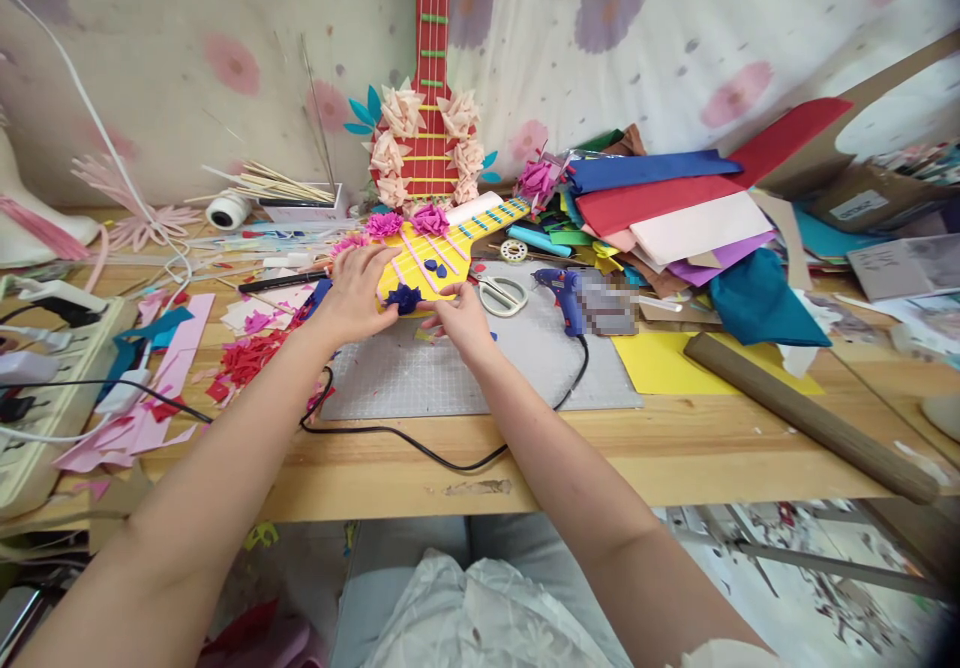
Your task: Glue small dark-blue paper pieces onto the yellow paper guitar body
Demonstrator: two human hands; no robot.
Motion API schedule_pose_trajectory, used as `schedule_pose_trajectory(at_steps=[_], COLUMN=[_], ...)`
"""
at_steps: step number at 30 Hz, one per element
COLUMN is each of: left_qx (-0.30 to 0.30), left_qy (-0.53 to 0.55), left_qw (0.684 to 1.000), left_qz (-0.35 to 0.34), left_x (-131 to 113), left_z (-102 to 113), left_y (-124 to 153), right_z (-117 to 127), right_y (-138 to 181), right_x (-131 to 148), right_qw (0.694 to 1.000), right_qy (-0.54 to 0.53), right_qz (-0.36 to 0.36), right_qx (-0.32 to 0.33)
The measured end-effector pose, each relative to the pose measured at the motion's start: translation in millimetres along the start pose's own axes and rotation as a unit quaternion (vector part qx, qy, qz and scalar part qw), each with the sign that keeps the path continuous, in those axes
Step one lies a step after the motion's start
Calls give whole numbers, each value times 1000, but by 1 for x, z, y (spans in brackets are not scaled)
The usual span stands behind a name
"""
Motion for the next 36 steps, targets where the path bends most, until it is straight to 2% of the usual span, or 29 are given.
schedule_pose_trajectory(at_steps=[3, 6, 8, 10, 12, 15, 17, 19, 21, 23, 28, 36], left_qx=[-23, -81, -123, -138, -96, 22, 44, 21, 12, 1, -7, -22], left_qy=[10, 18, 21, 24, 38, 86, 101, 113, 136, 144, 154, 201], left_qw=[1000, 995, 990, 989, 995, 993, 994, 990, 979, 972, 963, 953], left_qz=[12, 51, 70, 52, -8, -73, -25, 77, 149, 187, 222, 224], left_x=[2, 0, -11, -31, -56, -85, -91, -88, -83, -77, -71, -71], left_z=[9, 15, 13, 3, -18, -60, -86, -106, -119, -126, -127, -125], left_y=[-3, -7, -8, -7, -6, -2, -1, 1, 3, 4, 6, 8], right_z=[16, 40, 57, 74, 87, 100, 105, 108, 109, 109, 106, 106], right_y=[0, -1, -3, -6, -7, -6, -3, -1, 2, 3, 4, 2], right_x=[2, -1, -7, -14, -23, -36, -44, -48, -49, -48, -46, -50], right_qw=[1000, 997, 991, 982, 971, 949, 931, 910, 888, 870, 854, 885], right_qy=[21, 68, 110, 154, 191, 262, 321, 381, 431, 467, 497, 447], right_qz=[22, 40, 67, 107, 142, 174, 174, 165, 157, 152, 153, 129], right_qx=[-9, -24, -23, -22, -11, 2, 1, -13, -30, -37, -21, -19])
Point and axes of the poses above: each hand's wrist, its own y-axis away from the middle knuckle, its own z-axis out of the back of the hand, x = y × z, the point moved 2 cm from there along -y, towards the middle knuckle, and after that the axes turned 13 degrees about y, right-handed, at the moved point
